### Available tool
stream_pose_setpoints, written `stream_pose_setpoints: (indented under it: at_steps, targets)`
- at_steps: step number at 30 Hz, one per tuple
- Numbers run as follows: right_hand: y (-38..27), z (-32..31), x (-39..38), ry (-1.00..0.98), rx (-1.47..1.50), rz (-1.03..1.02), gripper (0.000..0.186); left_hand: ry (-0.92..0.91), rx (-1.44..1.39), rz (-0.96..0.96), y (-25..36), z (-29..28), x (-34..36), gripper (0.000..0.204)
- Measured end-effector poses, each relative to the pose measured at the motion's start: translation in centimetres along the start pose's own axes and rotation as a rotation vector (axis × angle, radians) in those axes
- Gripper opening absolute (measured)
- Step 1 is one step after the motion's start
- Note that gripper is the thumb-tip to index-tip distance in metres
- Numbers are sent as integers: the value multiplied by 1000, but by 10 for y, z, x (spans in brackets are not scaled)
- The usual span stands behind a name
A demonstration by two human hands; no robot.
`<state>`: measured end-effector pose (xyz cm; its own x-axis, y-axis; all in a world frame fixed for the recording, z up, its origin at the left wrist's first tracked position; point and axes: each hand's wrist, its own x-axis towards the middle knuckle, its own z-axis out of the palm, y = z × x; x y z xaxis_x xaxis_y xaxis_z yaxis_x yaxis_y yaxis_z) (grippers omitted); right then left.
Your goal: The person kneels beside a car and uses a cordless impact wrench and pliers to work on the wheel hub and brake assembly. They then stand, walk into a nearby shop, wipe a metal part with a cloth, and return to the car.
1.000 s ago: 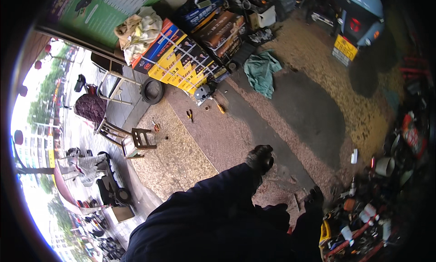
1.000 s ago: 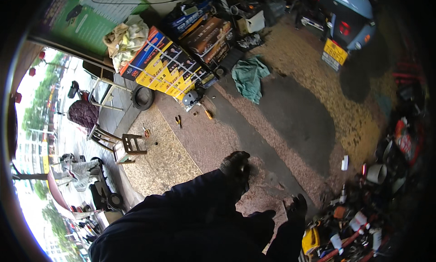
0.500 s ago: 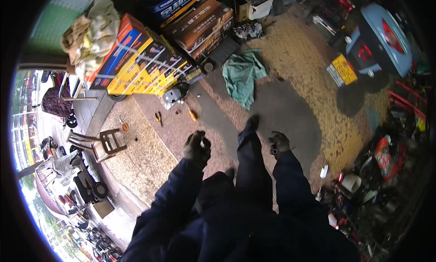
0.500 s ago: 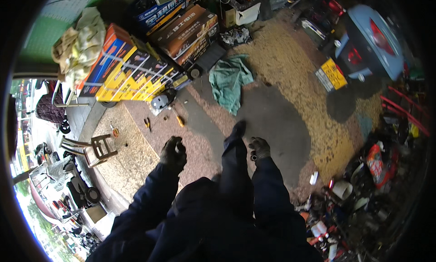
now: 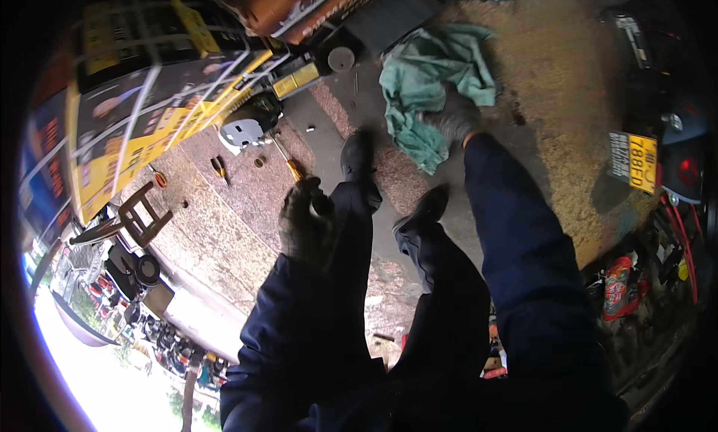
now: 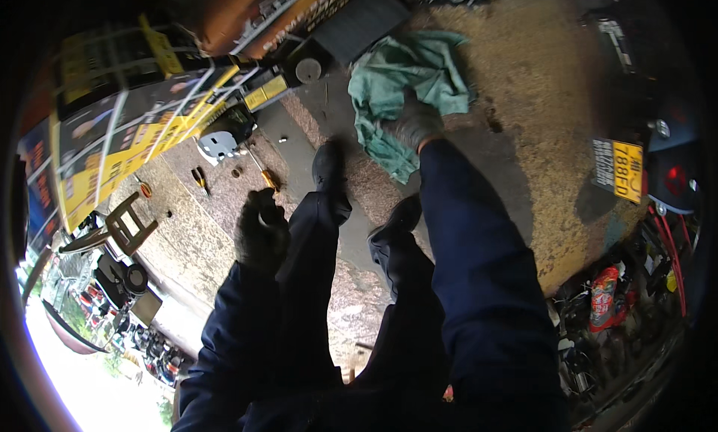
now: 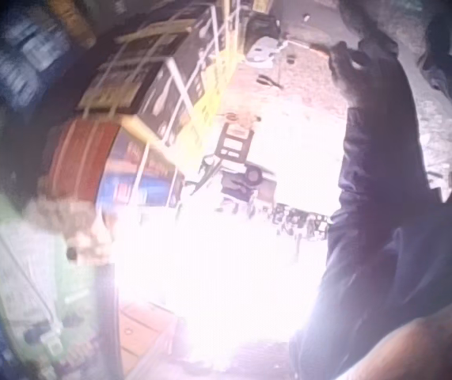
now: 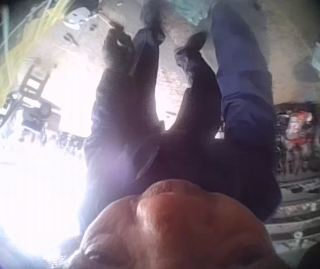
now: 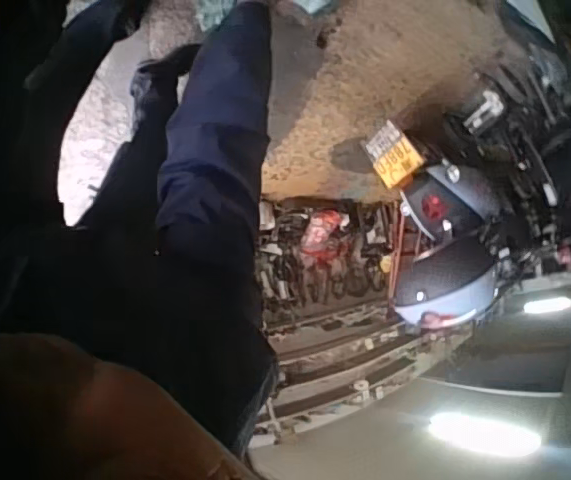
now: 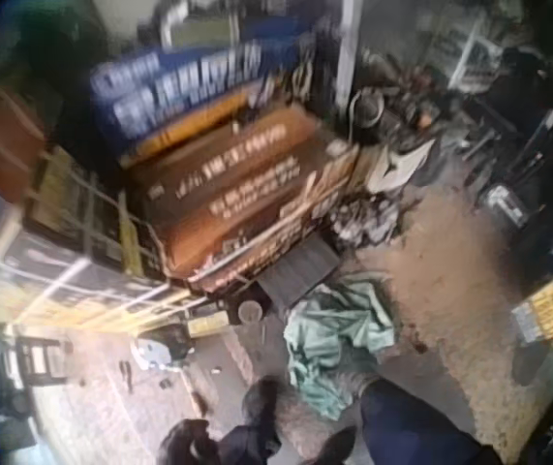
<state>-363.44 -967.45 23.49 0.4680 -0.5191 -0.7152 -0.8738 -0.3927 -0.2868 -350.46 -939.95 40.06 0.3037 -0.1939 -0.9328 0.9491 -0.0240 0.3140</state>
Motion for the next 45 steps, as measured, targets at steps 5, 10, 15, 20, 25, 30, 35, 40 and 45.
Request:
stream_pose_setpoints:
  at_steps: [5, 10, 15, 20, 25, 30, 35, 40, 45]
  targets:
    - [-12, 46, 116, -30, -167, 49, 113, -42, 28, -16, 29, -20, 80, 25]
    - [-3, 83, 171, 131, -253, -14, 63, 47, 1284, 686, 38, -32, 117, 23]
    - [11, 40, 42, 202, 201, -190, 29, -154, 649, 447, 35, -28, 105, 23]
    - [-42, -95, -145, 351, 532, -767, 20, -242, -214, -121, 50, 51, 14, 12]
    - [-130, -202, -263, 281, 136, -978, 39, -702, -189, 300, 46, 170, -143, 34]
    - [-153, -251, -339, 666, 413, -721, 48, -803, -255, 236, 59, 200, -220, 36]
    - [-133, -278, -399, 630, 1061, -559, 49, -652, 90, 609, 39, 229, -299, 36]
    - [-104, -298, -418, 642, 753, -626, 35, -715, 634, 1193, 25, 265, -362, 33]
    - [-67, -317, -420, 501, 85, -415, 30, -716, 819, 1460, 20, 286, -385, 25]
